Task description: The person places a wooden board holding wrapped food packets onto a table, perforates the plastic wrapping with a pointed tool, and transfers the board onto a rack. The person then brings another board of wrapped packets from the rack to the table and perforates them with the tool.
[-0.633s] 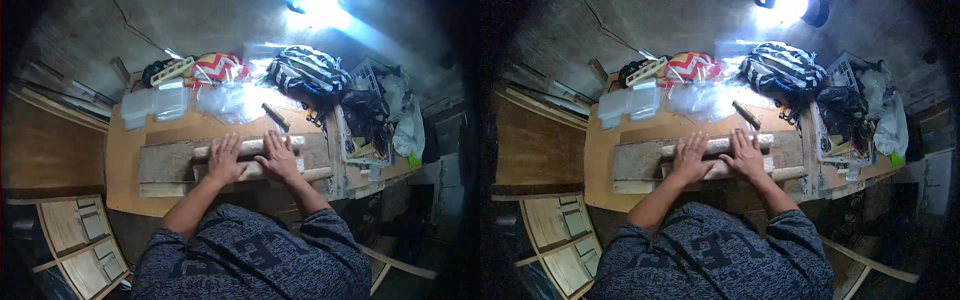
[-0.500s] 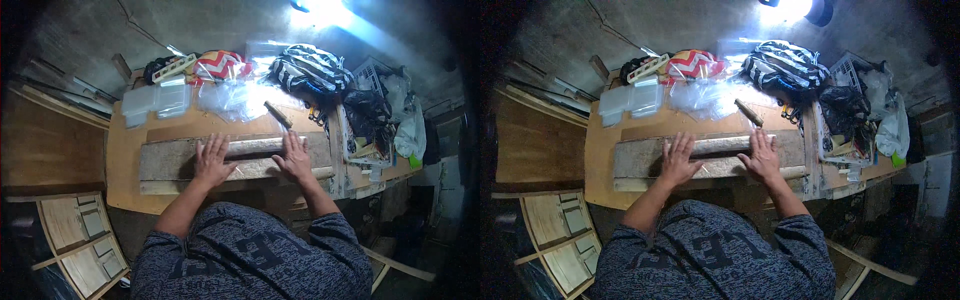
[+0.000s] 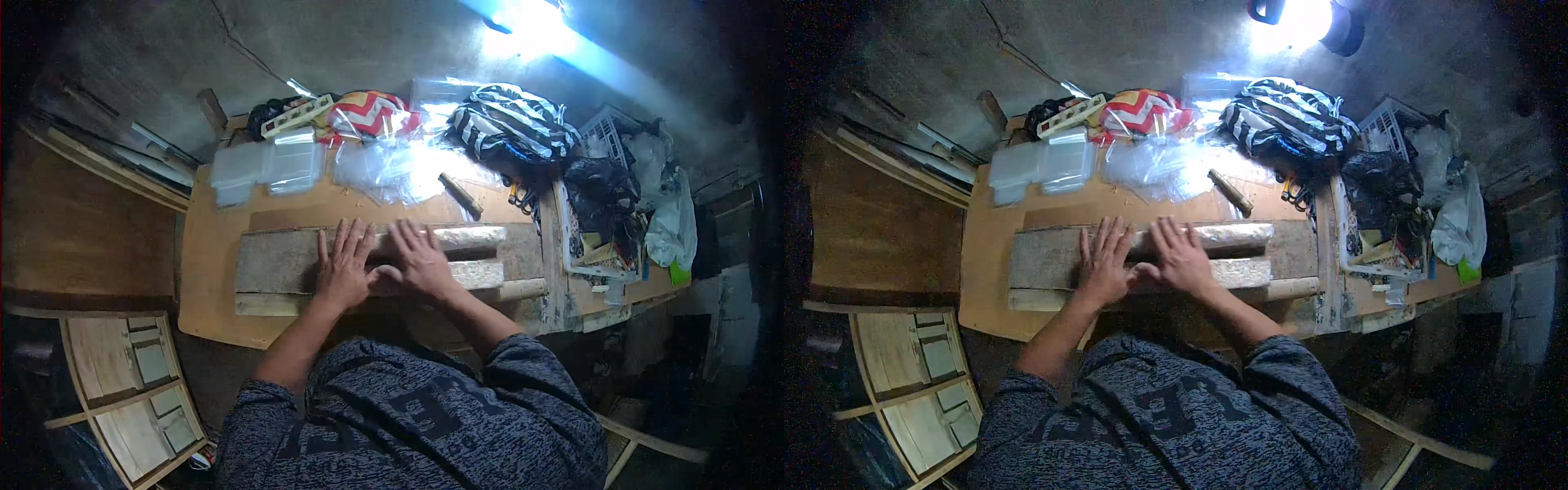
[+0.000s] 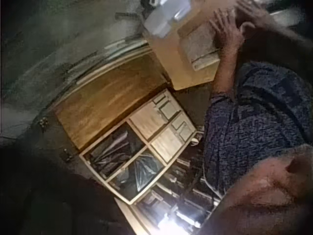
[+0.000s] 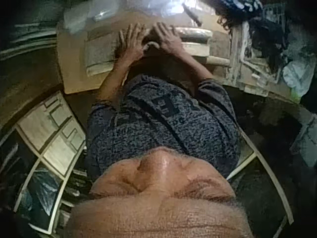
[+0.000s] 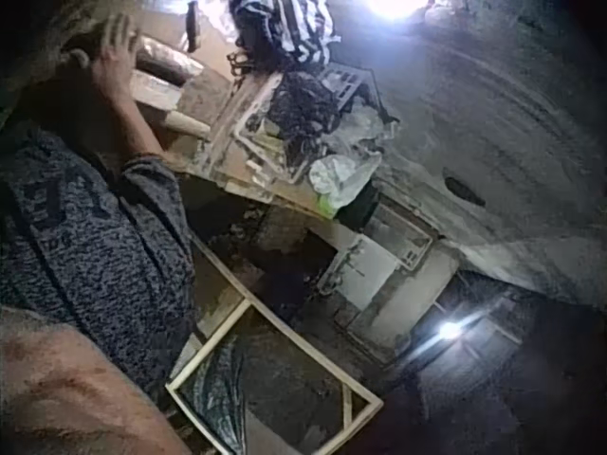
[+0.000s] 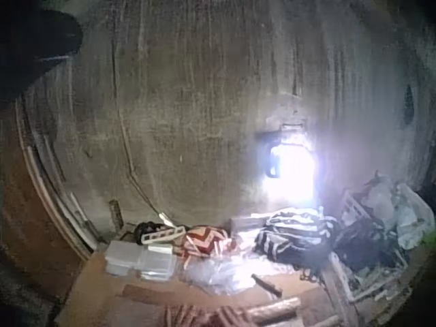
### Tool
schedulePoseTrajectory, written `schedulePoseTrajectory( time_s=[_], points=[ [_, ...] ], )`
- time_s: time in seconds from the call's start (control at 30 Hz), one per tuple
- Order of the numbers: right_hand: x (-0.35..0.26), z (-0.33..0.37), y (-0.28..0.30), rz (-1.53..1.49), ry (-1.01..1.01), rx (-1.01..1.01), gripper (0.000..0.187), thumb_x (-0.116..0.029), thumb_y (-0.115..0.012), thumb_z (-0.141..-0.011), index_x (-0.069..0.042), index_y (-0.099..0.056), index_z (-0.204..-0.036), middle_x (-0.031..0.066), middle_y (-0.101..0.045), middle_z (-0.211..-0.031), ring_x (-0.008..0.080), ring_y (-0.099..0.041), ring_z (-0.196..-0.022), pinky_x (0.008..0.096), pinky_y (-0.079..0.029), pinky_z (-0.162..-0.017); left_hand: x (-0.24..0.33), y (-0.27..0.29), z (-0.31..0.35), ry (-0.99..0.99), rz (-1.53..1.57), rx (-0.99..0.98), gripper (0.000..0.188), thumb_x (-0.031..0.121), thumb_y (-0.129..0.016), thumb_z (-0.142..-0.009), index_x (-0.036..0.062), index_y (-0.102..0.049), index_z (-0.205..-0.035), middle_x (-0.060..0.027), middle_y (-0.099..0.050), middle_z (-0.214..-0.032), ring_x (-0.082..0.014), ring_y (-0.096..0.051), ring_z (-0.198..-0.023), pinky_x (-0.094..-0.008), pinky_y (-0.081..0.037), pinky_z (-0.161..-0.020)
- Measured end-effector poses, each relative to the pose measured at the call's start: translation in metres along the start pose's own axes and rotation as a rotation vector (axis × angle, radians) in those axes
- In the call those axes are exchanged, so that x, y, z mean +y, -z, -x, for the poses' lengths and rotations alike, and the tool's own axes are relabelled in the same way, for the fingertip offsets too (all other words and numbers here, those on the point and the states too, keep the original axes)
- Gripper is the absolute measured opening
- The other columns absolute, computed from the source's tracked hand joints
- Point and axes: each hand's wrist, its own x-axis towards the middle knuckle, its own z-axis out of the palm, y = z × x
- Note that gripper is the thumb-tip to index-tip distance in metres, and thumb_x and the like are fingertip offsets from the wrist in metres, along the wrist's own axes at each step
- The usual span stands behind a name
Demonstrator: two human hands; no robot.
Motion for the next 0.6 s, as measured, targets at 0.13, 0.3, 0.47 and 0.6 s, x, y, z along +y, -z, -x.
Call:
schedulePoseTrajectory(
  time_s=[0.13, 0.3, 0.47, 0.6],
  points=[
    [0.010, 0.001, 0.009, 0.065, -0.073, -0.063, 0.095, -0.074, -0.032, -0.090, -0.002, -0.024, -0.152, 0.0184, -0.027, -0.156, 0.0282, -0.020, -0.148, 0.0513, -0.008, -0.119, -0.002, -0.010, 0.000, -0.016, 0.064, 0.018, 0.084, 0.047, -0.062, -0.087, 0.0181, -0.021, -0.155, -0.0092, -0.022, -0.159, -0.0293, -0.016, -0.148, -0.0633, -0.006, -0.115],
    [0.082, 0.044, 0.046, 0.193, -0.386, -0.179, 0.086, -0.064, -0.039, -0.093, -0.007, -0.017, -0.154, 0.0146, -0.018, -0.161, 0.0217, -0.010, -0.150, 0.0525, 0.007, -0.118, -0.023, -0.003, 0.007, 0.018, 0.084, 0.038, 0.079, 0.042, -0.060, -0.090, 0.0150, -0.023, -0.154, -0.0102, -0.024, -0.158, -0.0288, -0.019, -0.147, -0.0644, -0.004, -0.115],
    [0.122, 0.055, 0.064, 0.260, -0.287, -0.111, 0.058, -0.038, -0.055, -0.090, -0.010, -0.041, -0.138, 0.0154, -0.050, -0.134, 0.0262, -0.043, -0.132, 0.0553, -0.006, -0.118, -0.038, 0.011, 0.000, 0.059, 0.107, -0.024, 0.063, 0.025, -0.062, -0.088, 0.0138, -0.038, -0.146, -0.0106, -0.039, -0.149, -0.0285, -0.034, -0.139, -0.0564, -0.022, -0.112],
    [0.121, 0.049, 0.087, 0.283, -0.169, -0.167, 0.018, -0.020, -0.058, -0.085, -0.012, -0.057, -0.101, 0.0085, -0.062, -0.096, 0.0275, -0.061, -0.101, 0.0541, -0.026, -0.111, -0.050, 0.011, -0.004, 0.039, 0.115, -0.097, 0.047, 0.019, -0.062, -0.086, 0.0112, -0.051, -0.131, -0.0115, -0.051, -0.133, -0.0301, -0.046, -0.127, -0.0518, -0.031, -0.105]
  ],
)
